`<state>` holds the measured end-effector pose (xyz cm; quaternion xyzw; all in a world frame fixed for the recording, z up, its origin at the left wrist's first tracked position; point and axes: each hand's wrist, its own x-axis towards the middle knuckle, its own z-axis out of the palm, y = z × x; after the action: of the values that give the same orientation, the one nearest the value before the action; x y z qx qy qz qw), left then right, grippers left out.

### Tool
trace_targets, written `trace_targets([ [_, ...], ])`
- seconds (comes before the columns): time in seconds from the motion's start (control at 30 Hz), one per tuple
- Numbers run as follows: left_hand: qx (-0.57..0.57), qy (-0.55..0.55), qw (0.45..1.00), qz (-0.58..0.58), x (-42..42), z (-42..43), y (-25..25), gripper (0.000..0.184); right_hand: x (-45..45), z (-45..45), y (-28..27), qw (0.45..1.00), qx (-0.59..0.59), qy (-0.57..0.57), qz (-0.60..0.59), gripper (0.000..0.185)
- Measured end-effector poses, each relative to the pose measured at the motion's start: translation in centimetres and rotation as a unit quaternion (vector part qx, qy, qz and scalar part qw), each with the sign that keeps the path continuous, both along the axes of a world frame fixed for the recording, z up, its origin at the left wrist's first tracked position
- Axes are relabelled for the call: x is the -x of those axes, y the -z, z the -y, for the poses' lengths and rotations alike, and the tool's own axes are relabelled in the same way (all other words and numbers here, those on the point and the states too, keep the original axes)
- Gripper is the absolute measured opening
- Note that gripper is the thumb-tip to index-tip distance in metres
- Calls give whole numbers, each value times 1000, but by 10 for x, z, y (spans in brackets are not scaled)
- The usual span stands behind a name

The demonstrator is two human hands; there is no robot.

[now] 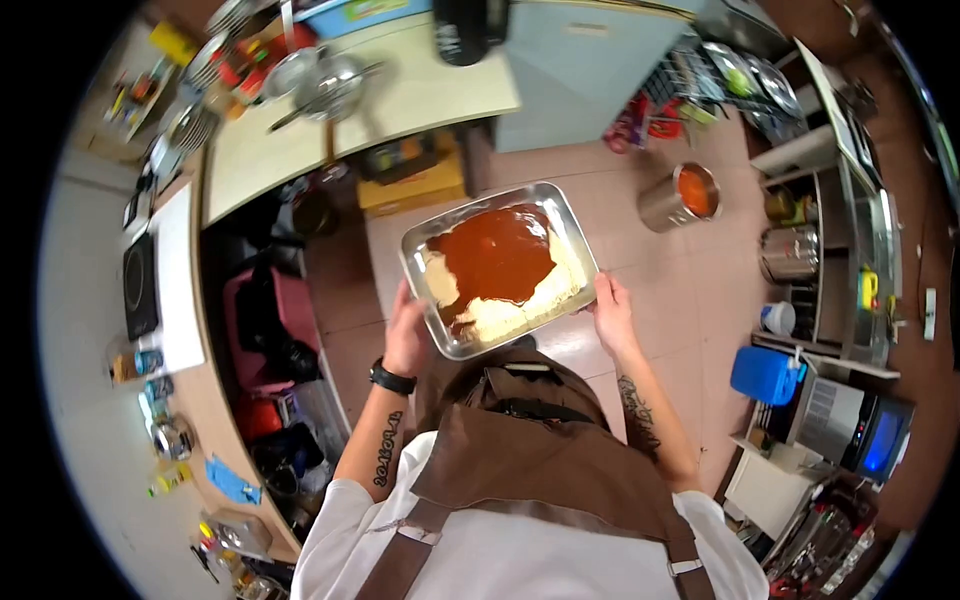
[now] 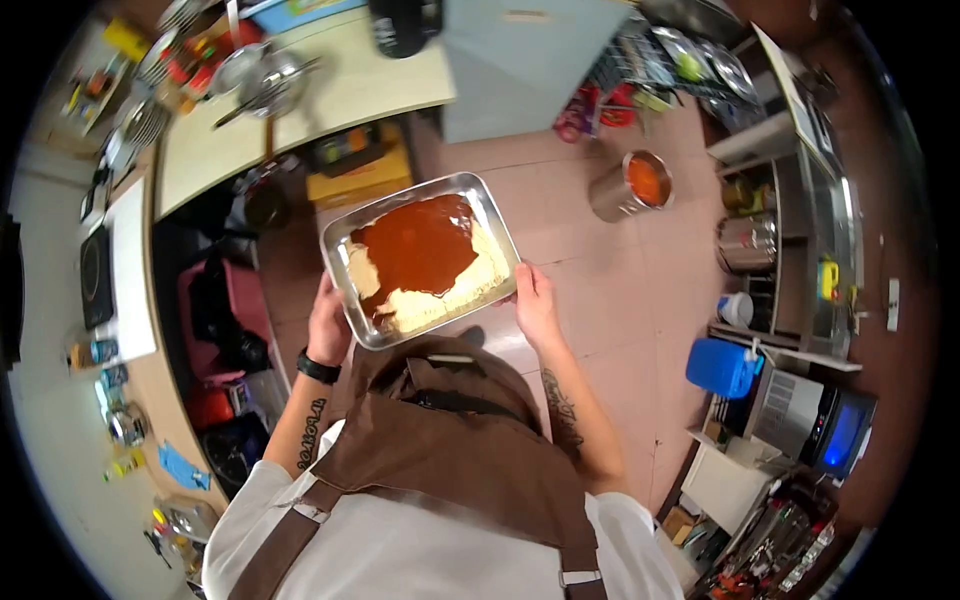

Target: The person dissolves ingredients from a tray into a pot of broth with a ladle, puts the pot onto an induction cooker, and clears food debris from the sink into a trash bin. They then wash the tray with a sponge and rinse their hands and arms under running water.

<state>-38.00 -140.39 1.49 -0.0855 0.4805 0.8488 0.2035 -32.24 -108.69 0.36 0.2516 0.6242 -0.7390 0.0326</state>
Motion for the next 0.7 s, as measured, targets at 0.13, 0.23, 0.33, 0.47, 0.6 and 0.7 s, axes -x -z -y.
trace_targets([
  [0.13,65,72,995,-31,11,-148,58,68,-45,-124,50,992,54,114,14,37],
  [0.23,90,138,985,-50,39,-266,48,68,-54,-232,79,989,98,109,27,43],
  [0.33,137,170,973,-78,62,-366,96,69,-57,-355,101,986,33,159,45,45],
  [0.47,176,163,969,-58,84,-478,167,69,-74,-492,144,967,-28,207,148,49],
  [0.6,196,121,972,-39,94,-572,241,67,-68,-600,206,954,-83,136,252,41],
  [0.7,299,86,949,-51,107,-648,256,67,-40,-678,273,911,-335,-55,233,43],
])
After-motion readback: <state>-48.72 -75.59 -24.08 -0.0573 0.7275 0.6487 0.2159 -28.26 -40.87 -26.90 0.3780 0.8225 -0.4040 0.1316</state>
